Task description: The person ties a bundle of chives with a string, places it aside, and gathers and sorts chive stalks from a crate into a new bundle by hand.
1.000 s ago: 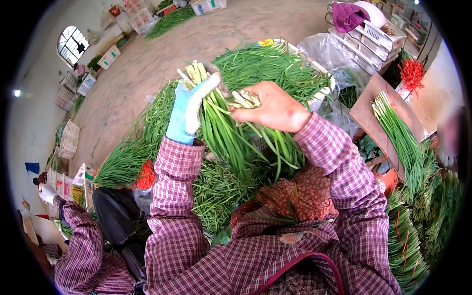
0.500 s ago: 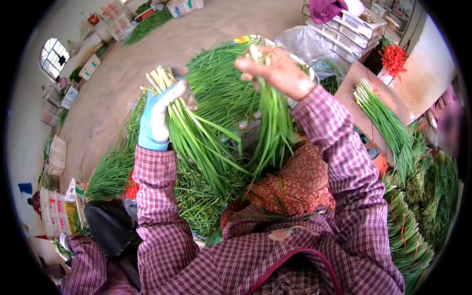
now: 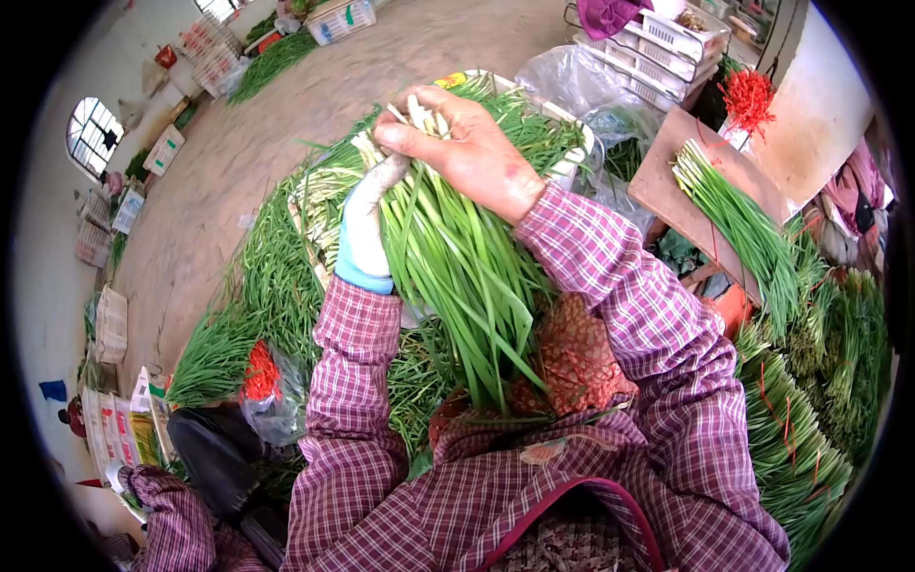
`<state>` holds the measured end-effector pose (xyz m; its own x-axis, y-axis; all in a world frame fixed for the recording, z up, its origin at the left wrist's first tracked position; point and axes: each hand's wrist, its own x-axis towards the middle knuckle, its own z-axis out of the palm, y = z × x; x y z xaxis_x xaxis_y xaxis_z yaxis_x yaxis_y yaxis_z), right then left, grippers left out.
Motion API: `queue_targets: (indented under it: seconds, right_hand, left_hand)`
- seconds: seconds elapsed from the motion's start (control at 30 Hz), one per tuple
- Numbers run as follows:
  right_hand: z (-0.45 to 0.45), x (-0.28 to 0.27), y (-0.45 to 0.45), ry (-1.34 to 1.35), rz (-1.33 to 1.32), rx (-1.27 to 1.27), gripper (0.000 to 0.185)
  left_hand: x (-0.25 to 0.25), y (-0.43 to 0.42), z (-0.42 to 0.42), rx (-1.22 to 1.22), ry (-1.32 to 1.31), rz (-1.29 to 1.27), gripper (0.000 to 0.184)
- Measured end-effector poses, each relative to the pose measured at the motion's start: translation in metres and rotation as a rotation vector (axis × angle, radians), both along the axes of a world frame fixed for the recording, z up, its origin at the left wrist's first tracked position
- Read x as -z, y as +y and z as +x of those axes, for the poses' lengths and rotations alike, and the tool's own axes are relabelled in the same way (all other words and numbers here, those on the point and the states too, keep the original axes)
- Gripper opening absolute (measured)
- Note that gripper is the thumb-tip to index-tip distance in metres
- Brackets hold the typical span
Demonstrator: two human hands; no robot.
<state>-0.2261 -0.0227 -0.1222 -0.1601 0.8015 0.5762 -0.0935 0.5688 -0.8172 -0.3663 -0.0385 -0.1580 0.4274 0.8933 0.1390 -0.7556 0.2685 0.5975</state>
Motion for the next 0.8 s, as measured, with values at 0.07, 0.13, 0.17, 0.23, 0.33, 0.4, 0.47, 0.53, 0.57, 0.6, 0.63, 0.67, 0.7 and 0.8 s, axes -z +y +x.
queue_targets:
  seconds: [0.07,0.13,0.17,0.23,0.33,0.4,0.47,0.53,0.57,0.6,0.63,0.67,0.7,0.8]
  right_hand:
    - [0.005,-0.001,0.0,-0.323,0.199,0.239,0.042]
    - [0.005,0.001,0.003,-0.386,0.3,0.265,0.039]
    - [0.005,0.003,0.006,-0.45,0.398,0.289,0.036]
    - [0.006,0.002,0.005,-0.492,0.481,0.322,0.039]
    - [0.012,-0.001,0.0,-0.83,0.479,0.43,0.043]
    - [0.016,-0.004,-0.001,-0.92,0.489,0.485,0.045]
    - [0.021,-0.004,-0.001,-1.007,0.494,0.542,0.047]
    - [0.026,-0.005,0.004,-1.097,0.388,0.472,0.055]
    - [0.03,-0.006,0.007,-1.097,0.388,0.475,0.055]
    - [0.034,-0.007,0.01,-0.831,0.207,0.35,0.062]
    - [0.038,-0.008,0.011,-0.562,0.034,0.222,0.069]
    - [0.041,-0.004,0.009,-0.442,0.187,0.401,0.061]
    - [0.044,-0.007,-0.003,-0.442,0.189,0.392,0.061]
    - [0.042,-0.006,-0.035,-0.484,0.296,0.423,0.032]
  left_hand:
    - [0.014,0.011,-0.006,0.212,-0.138,0.067,0.041]
    - [0.017,0.011,-0.004,0.143,-0.122,0.079,0.042]
    - [0.019,0.009,-0.001,0.072,-0.107,0.088,0.044]
    - [0.016,0.0,0.006,0.013,-0.074,0.078,0.046]
    - [0.017,-0.003,0.002,0.047,0.041,0.125,0.047]
    - [0.013,-0.002,0.001,0.022,0.157,0.134,0.044]
    - [0.006,-0.004,0.005,-0.019,0.288,0.052,0.033]
    - [0.002,-0.006,0.009,0.035,0.302,0.046,0.03]
    - [-0.001,-0.006,0.011,0.09,0.314,0.039,0.028]
    - [-0.006,-0.009,0.016,0.105,0.305,0.015,0.028]
    - [-0.008,-0.007,0.015,0.104,0.304,0.017,0.028]
    - [-0.009,-0.004,0.013,0.045,0.366,0.043,0.028]
    - [-0.011,-0.002,0.01,-0.015,0.431,0.065,0.029]
    - [0.015,0.027,-0.001,-0.231,0.545,0.284,0.028]
